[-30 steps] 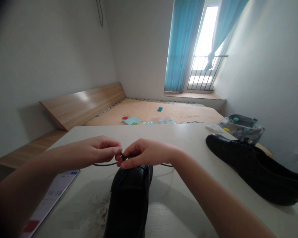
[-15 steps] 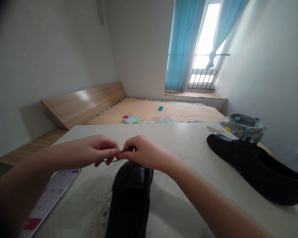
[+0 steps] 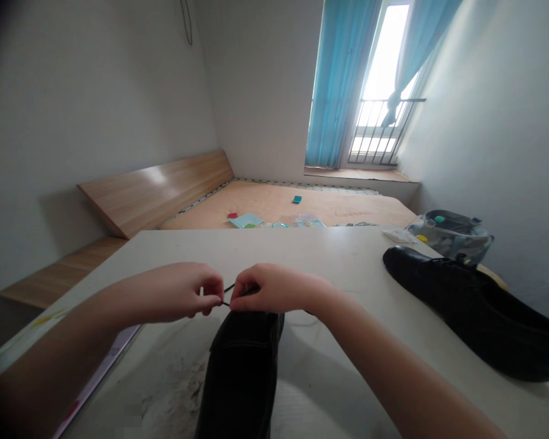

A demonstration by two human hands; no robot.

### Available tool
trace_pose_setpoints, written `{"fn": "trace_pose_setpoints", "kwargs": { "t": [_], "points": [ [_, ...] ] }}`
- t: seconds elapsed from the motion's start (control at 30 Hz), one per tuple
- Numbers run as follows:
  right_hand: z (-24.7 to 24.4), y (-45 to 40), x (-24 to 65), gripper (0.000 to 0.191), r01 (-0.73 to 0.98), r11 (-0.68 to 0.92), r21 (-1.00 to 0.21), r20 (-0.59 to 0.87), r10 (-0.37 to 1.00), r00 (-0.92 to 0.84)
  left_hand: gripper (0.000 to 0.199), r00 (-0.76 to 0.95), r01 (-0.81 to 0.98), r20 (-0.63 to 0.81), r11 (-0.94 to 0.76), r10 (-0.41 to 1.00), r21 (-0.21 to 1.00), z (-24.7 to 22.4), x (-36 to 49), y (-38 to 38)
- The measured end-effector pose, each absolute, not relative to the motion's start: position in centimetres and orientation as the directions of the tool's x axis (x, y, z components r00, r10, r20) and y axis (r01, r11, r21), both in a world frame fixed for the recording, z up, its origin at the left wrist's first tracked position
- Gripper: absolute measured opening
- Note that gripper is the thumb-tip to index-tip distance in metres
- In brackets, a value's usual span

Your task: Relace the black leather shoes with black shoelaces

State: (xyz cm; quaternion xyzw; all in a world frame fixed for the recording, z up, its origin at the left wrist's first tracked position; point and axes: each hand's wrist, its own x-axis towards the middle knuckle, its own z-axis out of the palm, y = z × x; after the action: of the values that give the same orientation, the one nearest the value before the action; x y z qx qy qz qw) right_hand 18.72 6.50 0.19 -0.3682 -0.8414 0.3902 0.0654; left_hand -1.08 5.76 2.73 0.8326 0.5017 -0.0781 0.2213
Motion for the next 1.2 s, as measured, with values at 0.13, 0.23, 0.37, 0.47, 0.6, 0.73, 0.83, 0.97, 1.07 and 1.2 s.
{"fn": "trace_pose_setpoints", "kwargs": {
  "t": [0.13,0.23,0.37,0.47,0.6,0.73,0.83,0.97,1.07,1.2],
  "points": [
    [0.0,7.2,19.4,0.019,0.551,0.395,-0.735,-0.236,0.613,-0.754,0.022,0.492,0.869,-0.339,-0.429,0.802,0.248,2.4,-0.4,5.6],
    [-0.1,7.5,19.5,0.018,0.55,0.373,-0.747,-0.262,0.595,-0.759,0.022,0.511,0.859,-0.337,-0.459,0.791,0.226,2.2,-0.1,5.5],
    [-0.3,7.4,19.5,0.024,0.597,0.353,-0.72,-0.269,0.651,-0.71,0.023,0.529,0.849,-0.284,-0.494,0.8,0.189,1.9,0.1,5.5],
    [-0.3,7.2,19.4,0.032,0.645,0.344,-0.682,-0.267,0.705,-0.657,0.023,0.527,0.85,-0.264,-0.498,0.808,0.173,2.0,0.1,5.4],
    [-0.3,7.1,19.2,0.033,0.663,0.351,-0.662,-0.283,0.702,-0.654,0.022,0.513,0.859,-0.25,-0.49,0.821,0.151,2.3,-0.1,5.2],
    [-0.4,7.2,19.1,0.029,0.664,0.366,-0.652,-0.283,0.695,-0.661,0.021,0.513,0.858,-0.226,-0.491,0.828,0.148,2.2,0.1,5.2],
    [-0.4,7.2,19.0,0.021,0.67,0.382,-0.636,-0.279,0.697,-0.661,0.021,0.534,0.845,-0.221,-0.506,0.816,0.175,2.0,0.4,5.0],
    [-0.1,6.7,18.7,0.021,0.704,0.401,-0.586,-0.274,0.72,-0.638,0.02,0.543,0.839,-0.226,-0.506,0.809,0.203,1.9,0.8,4.8],
    [0.2,5.8,17.9,0.022,0.753,0.409,-0.516,-0.241,0.774,-0.585,0.02,0.537,0.842,-0.223,-0.499,0.813,0.206,1.8,0.9,4.8],
    [0.4,4.6,16.8,0.015,0.814,0.405,-0.417,-0.16,0.848,-0.505,0.019,0.546,0.835,-0.219,-0.504,0.809,0.22,1.5,0.8,4.9]
  ]
}}
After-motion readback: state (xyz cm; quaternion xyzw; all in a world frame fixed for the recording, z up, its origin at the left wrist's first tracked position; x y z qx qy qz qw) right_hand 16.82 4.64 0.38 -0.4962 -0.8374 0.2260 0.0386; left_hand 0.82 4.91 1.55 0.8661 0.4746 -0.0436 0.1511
